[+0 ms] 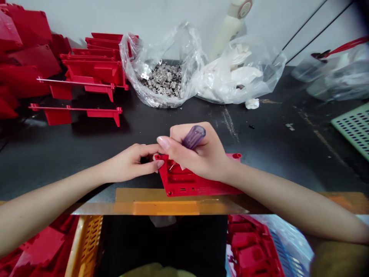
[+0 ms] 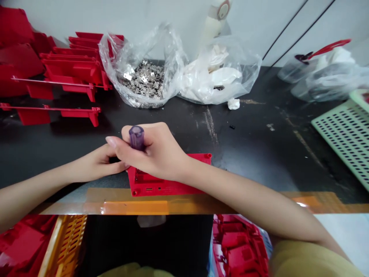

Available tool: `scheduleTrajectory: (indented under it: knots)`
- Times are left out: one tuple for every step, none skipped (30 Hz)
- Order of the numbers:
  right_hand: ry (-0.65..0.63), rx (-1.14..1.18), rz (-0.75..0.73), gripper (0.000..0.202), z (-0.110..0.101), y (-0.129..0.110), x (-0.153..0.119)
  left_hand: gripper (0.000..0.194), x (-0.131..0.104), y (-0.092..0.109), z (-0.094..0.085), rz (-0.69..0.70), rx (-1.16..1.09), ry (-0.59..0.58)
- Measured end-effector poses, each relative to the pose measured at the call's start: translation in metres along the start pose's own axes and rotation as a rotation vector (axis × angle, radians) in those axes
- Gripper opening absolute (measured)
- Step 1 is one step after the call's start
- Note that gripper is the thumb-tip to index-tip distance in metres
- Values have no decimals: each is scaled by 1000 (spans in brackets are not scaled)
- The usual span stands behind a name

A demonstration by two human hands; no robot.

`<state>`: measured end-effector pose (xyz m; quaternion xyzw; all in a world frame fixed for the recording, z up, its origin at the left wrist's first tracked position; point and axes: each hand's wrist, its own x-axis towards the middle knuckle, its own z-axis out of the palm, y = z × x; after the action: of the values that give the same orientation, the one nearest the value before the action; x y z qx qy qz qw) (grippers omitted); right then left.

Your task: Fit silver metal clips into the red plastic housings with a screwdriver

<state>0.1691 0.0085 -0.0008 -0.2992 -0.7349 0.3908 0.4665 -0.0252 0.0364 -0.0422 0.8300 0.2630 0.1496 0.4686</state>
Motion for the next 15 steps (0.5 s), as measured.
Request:
scheduleTrajectory:
  knots:
    - [4, -6, -9, 47, 0, 0, 0, 25, 0, 0, -1, 9, 7, -7]
    - [17, -11, -16, 47, 1, -1, 0, 25, 0, 0, -2, 17, 11, -18]
    - [35, -14, -22, 47, 1, -1, 0, 27, 0, 0, -2, 27, 12, -31]
    - [52, -14, -27, 47, 1, -1, 0, 30, 0, 0, -3, 39, 13, -46]
    - [63, -12, -30, 47, 1, -1, 0, 34, 0, 1, -3, 54, 17, -60]
    - [63, -11, -35, 47, 1, -1, 0, 39, 1, 2, -4, 67, 26, -72]
    - [51, -9, -39, 46, 0, -1, 0, 43, 1, 2, -4, 73, 39, -78]
    - [31, -8, -41, 45, 0, -1, -1, 46, 1, 2, -4, 73, 55, -82]
    - [11, -7, -42, 45, -1, -1, -1, 48, 2, 2, -4, 68, 72, -81]
    - [-6, -6, -42, 44, -1, -2, -1, 49, 2, 2, -3, 64, 88, -78]
    - [-18, -4, -43, 43, -2, -2, -1, 51, 2, 1, -3, 66, 101, -72]
    - [-28, -3, -46, 42, -2, -2, -1, 52, 2, 1, -2, 72, 113, -64]
    - [-35, -4, -50, 42, -2, -2, -2, 53, 2, 0, -2, 81, 127, -55]
    - [-42, -8, -56, 42, -3, -2, -2, 55, 2, 0, -1, 87, 141, -44]
    - [-48, -15, -63, 42, -3, -3, -2, 58, 2, 1, 0, 84, 155, -31]
